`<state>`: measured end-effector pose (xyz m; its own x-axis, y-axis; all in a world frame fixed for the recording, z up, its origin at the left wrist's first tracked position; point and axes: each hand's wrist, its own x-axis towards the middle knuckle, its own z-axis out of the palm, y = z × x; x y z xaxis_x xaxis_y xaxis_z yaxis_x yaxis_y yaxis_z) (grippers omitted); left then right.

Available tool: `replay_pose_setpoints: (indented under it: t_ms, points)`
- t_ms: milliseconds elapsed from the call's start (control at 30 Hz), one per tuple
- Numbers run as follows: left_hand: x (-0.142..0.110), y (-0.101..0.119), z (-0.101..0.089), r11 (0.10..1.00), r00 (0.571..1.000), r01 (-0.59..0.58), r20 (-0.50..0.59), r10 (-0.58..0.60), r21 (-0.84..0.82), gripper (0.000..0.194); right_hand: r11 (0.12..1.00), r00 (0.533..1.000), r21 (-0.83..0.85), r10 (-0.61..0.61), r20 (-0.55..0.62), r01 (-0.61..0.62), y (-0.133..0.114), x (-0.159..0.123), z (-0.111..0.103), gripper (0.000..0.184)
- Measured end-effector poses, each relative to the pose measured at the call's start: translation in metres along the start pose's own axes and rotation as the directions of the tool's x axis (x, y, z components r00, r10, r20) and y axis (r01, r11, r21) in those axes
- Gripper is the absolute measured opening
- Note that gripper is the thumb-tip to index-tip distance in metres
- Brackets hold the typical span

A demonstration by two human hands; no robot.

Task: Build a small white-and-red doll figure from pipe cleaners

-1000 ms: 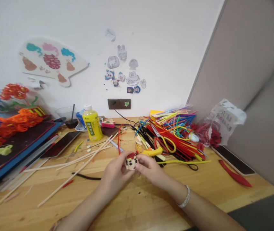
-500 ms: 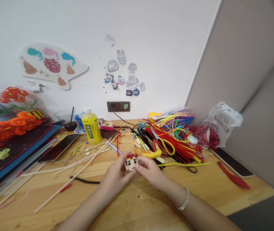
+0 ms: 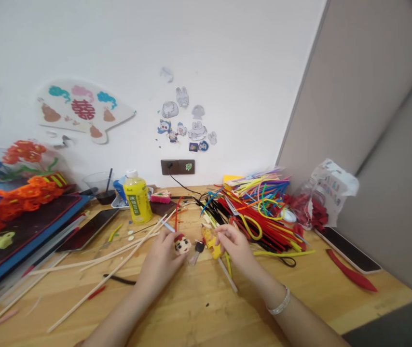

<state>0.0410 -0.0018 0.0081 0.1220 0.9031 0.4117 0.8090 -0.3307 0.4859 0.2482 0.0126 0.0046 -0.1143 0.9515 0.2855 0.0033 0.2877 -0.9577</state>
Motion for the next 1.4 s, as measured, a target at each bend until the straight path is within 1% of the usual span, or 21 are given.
replay_pose_setpoints:
  t_ms: [133,233,333,500,567,633,700,767,833,967,1067,1233,1300,1400]
  points:
    - [0.003,-0.010,0.002,0.994,0.999,0.011,0.037,-0.015,0.106,0.033,0.999,0.997,-0.047,-0.015,-0.076,0.011,0.003,0.007,-0.009,0.019]
    - [0.004,-0.016,0.005,0.984,0.996,0.040,0.072,-0.053,0.173,0.033,0.996,0.993,-0.087,-0.025,-0.115,0.015,0.003,0.010,-0.015,0.018]
    - [0.004,-0.020,0.006,0.972,0.993,0.069,0.080,-0.089,0.224,0.034,0.991,0.987,-0.133,-0.042,-0.158,0.021,0.001,0.015,-0.022,0.019]
    - [0.004,-0.021,0.005,0.951,0.989,0.101,0.074,-0.128,0.291,0.035,0.958,0.965,-0.285,-0.090,-0.245,0.017,-0.002,0.025,-0.048,0.022]
    - [0.004,-0.021,0.004,0.946,0.989,0.104,0.073,-0.132,0.306,0.036,0.922,0.956,-0.388,-0.110,-0.273,-0.005,-0.001,0.028,-0.060,0.021]
    - [0.004,-0.020,0.003,0.946,0.988,0.098,0.080,-0.129,0.309,0.037,0.861,0.953,-0.505,-0.105,-0.283,-0.055,0.001,0.030,-0.071,0.015]
    - [0.005,-0.020,0.003,0.947,0.988,0.092,0.089,-0.124,0.307,0.035,0.783,0.958,-0.609,-0.065,-0.279,-0.125,0.003,0.030,-0.079,0.009]
    - [0.005,-0.019,0.003,0.947,0.988,0.090,0.093,-0.124,0.308,0.034,0.704,0.965,-0.687,-0.011,-0.263,-0.179,0.004,0.028,-0.081,0.010]
    - [0.005,-0.019,0.004,0.946,0.987,0.091,0.095,-0.126,0.311,0.036,0.637,0.974,-0.748,0.020,-0.226,-0.187,0.002,0.027,-0.079,0.014]
    - [0.005,-0.020,0.006,0.944,0.987,0.093,0.095,-0.129,0.317,0.039,0.519,0.996,-0.851,0.008,-0.090,-0.081,-0.007,0.030,-0.063,0.017]
    - [0.004,-0.021,0.007,0.944,0.987,0.090,0.100,-0.127,0.316,0.038,0.400,0.999,-0.916,0.026,-0.027,-0.035,-0.010,0.041,-0.047,0.018]
    - [0.005,-0.022,0.007,0.942,0.986,0.085,0.107,-0.126,0.323,0.036,0.200,0.985,-0.977,0.168,-0.032,-0.066,-0.006,0.073,-0.024,0.021]
    - [0.005,-0.021,0.007,0.941,0.986,0.084,0.108,-0.126,0.328,0.036,0.148,0.970,-0.986,0.238,-0.036,-0.073,-0.004,0.087,-0.017,0.026]
    - [0.005,-0.019,0.007,0.941,0.986,0.081,0.114,-0.125,0.329,0.034,0.098,0.942,-0.992,0.333,-0.047,-0.084,-0.001,0.103,-0.009,0.029]
